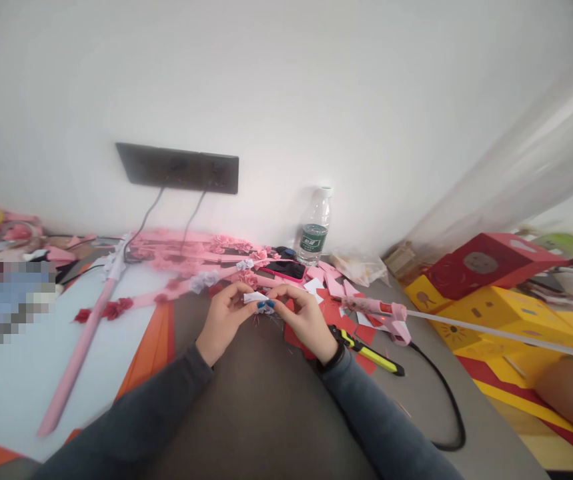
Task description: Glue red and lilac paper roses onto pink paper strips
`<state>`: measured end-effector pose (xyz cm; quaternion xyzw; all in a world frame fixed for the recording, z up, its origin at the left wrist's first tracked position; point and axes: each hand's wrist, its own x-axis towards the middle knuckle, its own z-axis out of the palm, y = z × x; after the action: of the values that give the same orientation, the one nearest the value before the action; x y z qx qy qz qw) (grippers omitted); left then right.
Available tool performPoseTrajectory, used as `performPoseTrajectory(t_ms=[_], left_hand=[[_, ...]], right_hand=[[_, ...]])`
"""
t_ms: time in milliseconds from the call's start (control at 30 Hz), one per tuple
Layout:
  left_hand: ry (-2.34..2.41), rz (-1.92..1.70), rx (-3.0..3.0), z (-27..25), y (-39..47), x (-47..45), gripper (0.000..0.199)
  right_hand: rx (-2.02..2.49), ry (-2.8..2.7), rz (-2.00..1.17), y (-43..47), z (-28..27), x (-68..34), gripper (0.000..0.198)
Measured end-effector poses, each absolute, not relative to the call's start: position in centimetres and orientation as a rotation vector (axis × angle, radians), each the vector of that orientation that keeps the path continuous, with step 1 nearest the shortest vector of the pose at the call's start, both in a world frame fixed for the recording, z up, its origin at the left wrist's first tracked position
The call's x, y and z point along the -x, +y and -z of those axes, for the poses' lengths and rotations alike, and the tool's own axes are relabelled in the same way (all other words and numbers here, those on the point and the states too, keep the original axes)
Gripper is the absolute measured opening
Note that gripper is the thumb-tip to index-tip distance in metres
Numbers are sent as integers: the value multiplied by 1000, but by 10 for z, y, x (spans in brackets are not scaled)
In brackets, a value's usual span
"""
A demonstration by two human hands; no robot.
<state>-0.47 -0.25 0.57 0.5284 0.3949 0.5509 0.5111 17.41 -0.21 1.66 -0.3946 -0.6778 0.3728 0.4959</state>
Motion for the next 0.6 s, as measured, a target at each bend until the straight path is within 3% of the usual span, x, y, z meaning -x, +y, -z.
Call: performPoseTrajectory(t_ms=[367, 600], left_hand=[[922, -1193, -1257, -1, -4, 3, 28], [916, -1220, -1365, -1, -2, 5, 20]], right_hand=[[943, -1654, -884, 2, -13, -178, 18], [940, -1657, -848, 3, -12, -177, 16]])
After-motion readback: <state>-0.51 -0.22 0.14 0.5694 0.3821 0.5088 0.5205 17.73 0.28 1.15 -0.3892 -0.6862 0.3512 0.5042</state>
